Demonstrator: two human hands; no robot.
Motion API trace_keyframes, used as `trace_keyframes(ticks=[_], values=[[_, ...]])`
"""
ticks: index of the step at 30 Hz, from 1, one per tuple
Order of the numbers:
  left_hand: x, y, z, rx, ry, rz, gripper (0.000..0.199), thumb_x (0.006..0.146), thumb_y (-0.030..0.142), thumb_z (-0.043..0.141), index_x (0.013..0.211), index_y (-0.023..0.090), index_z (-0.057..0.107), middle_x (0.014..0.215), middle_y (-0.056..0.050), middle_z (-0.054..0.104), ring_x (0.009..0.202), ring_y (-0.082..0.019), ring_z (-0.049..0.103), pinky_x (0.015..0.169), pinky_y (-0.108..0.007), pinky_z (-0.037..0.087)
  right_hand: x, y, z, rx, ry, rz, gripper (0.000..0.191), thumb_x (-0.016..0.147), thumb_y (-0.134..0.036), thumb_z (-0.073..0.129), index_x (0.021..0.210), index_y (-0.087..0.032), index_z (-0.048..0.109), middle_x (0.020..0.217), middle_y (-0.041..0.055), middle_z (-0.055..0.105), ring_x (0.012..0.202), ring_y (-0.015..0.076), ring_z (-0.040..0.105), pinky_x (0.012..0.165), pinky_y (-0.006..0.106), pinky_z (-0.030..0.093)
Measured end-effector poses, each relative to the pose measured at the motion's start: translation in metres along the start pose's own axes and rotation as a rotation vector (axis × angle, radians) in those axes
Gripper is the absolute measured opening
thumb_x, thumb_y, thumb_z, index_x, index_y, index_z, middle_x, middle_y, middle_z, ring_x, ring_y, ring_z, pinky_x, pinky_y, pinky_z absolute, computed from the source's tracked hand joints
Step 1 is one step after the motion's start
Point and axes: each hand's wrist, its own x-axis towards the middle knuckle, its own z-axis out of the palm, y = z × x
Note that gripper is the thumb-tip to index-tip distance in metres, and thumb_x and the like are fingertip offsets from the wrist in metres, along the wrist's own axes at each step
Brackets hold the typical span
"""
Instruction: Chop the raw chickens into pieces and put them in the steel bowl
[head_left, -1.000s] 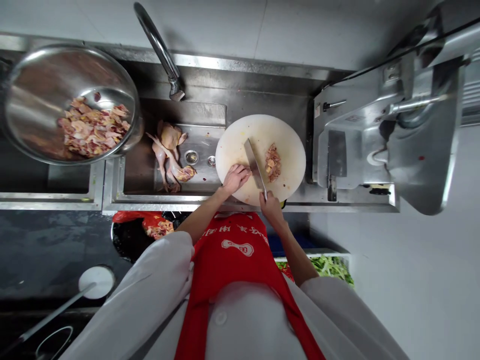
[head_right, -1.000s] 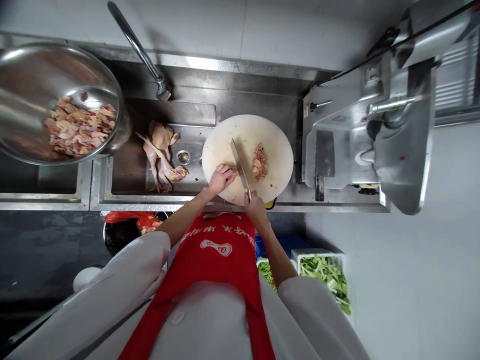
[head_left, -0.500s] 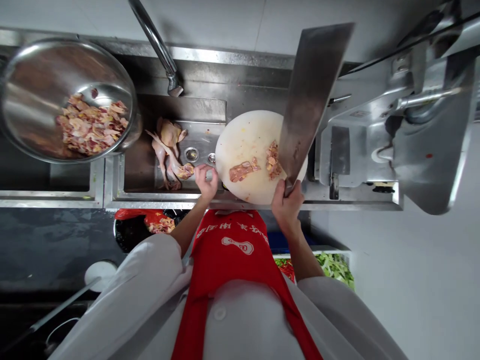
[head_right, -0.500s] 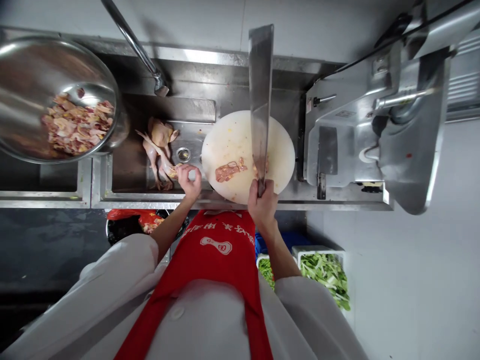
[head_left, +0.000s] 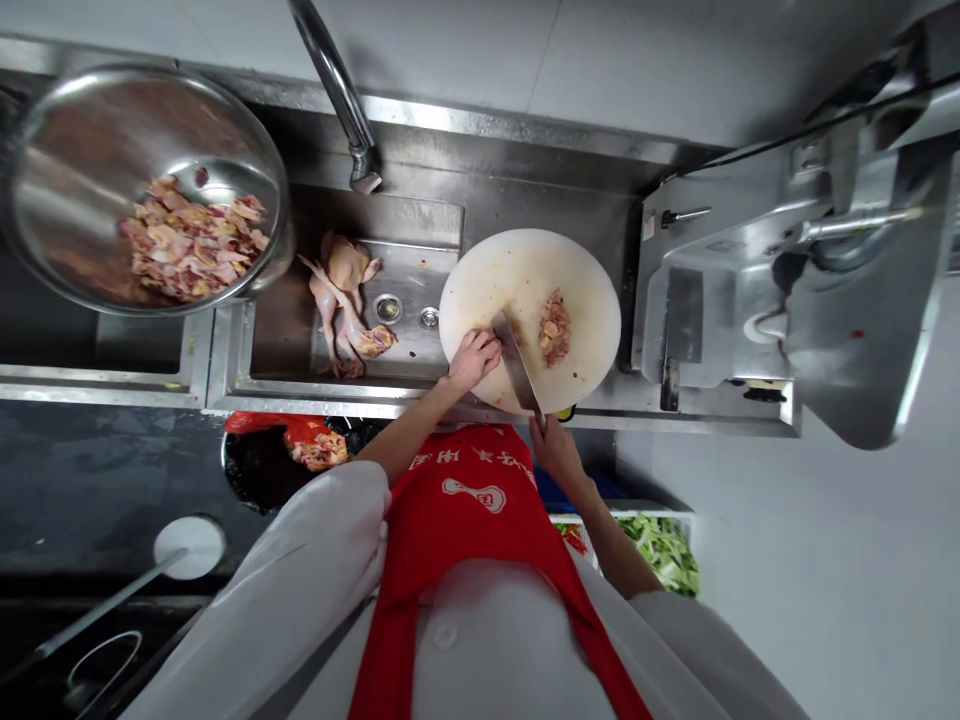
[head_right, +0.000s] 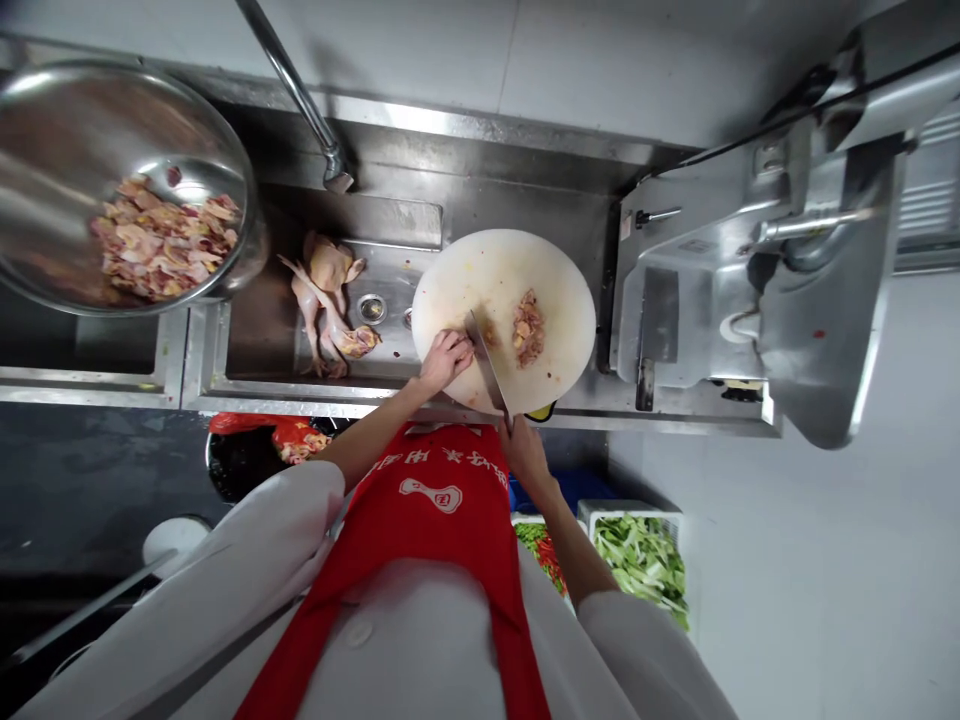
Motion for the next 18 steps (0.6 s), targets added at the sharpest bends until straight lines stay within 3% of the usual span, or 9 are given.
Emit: trace_keyframes(ticks=[2, 5, 7, 9, 12, 14, 16, 18], values=[[0.001, -0.001, 0.0, -0.017, -0.002, -0.004, 0.018, 0.096, 0.028, 0.051, 0.103, 0.023, 0.067, 0.108, -0.008, 0.059, 0.106, -0.024, 0.052, 0.095, -0.043, 0.048, -0.001, 0.005, 0.004, 0.007, 0.001, 0.008, 0.033, 0.102, -0.043, 0.038, 0.098, -0.017, 0.058, 0.082, 0.0107, 0.07, 0.075, 0.0227, 0.066, 0.064, 0.028, 0.037], [0.0, 0.001, -0.002, -0.024, -0.005, -0.005, 0.017, 0.095, 0.03, 0.052, 0.103, 0.025, 0.067, 0.109, -0.008, 0.06, 0.107, -0.024, 0.054, 0.095, -0.045, 0.047, 0.034, -0.011, -0.001, 0.064, 0.067, -0.045, 0.034, 0.102, -0.042, 0.038, 0.098, -0.016, 0.059, 0.088, 0.0131, 0.071, 0.082, 0.0229, 0.067, 0.068, 0.028, 0.039], [-0.005, 0.003, -0.009, -0.009, 0.031, -0.008, 0.017, 0.093, 0.033, 0.058, 0.105, 0.025, 0.067, 0.112, -0.008, 0.061, 0.112, -0.025, 0.054, 0.098, -0.048, 0.044, 0.061, -0.026, -0.016, 0.127, 0.098, -0.087, 0.035, 0.102, -0.042, 0.038, 0.097, -0.016, 0.061, 0.09, 0.0135, 0.071, 0.086, 0.0229, 0.067, 0.07, 0.028, 0.041], [-0.014, 0.003, -0.021, 0.003, 0.15, -0.074, 0.019, 0.091, 0.035, 0.061, 0.106, 0.024, 0.066, 0.114, -0.008, 0.062, 0.116, -0.026, 0.053, 0.101, -0.049, 0.041, 0.074, -0.036, -0.038, 0.154, 0.133, -0.113, 0.037, 0.101, -0.045, 0.04, 0.096, -0.017, 0.063, 0.087, 0.013, 0.071, 0.086, 0.0244, 0.068, 0.071, 0.028, 0.042], [-0.033, 0.002, -0.043, 0.007, 0.436, -0.251, 0.015, 0.093, 0.034, 0.058, 0.101, 0.023, 0.064, 0.111, -0.01, 0.061, 0.113, -0.026, 0.055, 0.099, -0.047, 0.042, 0.056, -0.044, -0.064, 0.165, 0.315, -0.116, 0.041, 0.1, -0.05, 0.039, 0.103, -0.015, 0.062, 0.083, 0.0135, 0.07, 0.082, 0.0275, 0.067, 0.07, 0.032, 0.043], [-0.041, 0.001, -0.053, 0.008, 0.563, -0.314, 0.015, 0.093, 0.034, 0.056, 0.099, 0.022, 0.063, 0.109, -0.011, 0.06, 0.109, -0.026, 0.056, 0.098, -0.047, 0.043, 0.035, -0.047, -0.067, 0.201, 0.477, -0.113, 0.045, 0.101, -0.05, 0.034, 0.112, -0.014, 0.059, 0.087, 0.0152, 0.07, 0.084, 0.0285, 0.067, 0.071, 0.033, 0.044], [-0.04, 0.002, -0.055, 0.003, 0.547, -0.306, 0.014, 0.093, 0.034, 0.057, 0.099, 0.023, 0.063, 0.108, -0.011, 0.06, 0.11, -0.027, 0.055, 0.099, -0.049, 0.042, 0.023, -0.052, -0.056, 0.224, 0.527, -0.114, 0.046, 0.102, -0.048, 0.03, 0.116, -0.012, 0.056, 0.092, 0.0166, 0.07, 0.088, 0.0282, 0.067, 0.072, 0.033, 0.044], [-0.033, 0.005, -0.047, -0.011, 0.401, -0.227, 0.014, 0.091, 0.034, 0.059, 0.098, 0.023, 0.064, 0.109, -0.01, 0.061, 0.114, -0.028, 0.053, 0.101, -0.05, 0.041, 0.025, -0.059, -0.036, 0.168, 0.38, -0.1, 0.044, 0.103, -0.045, 0.031, 0.112, -0.012, 0.058, 0.089, 0.0168, 0.07, 0.085, 0.0272, 0.068, 0.07, 0.032, 0.043]])
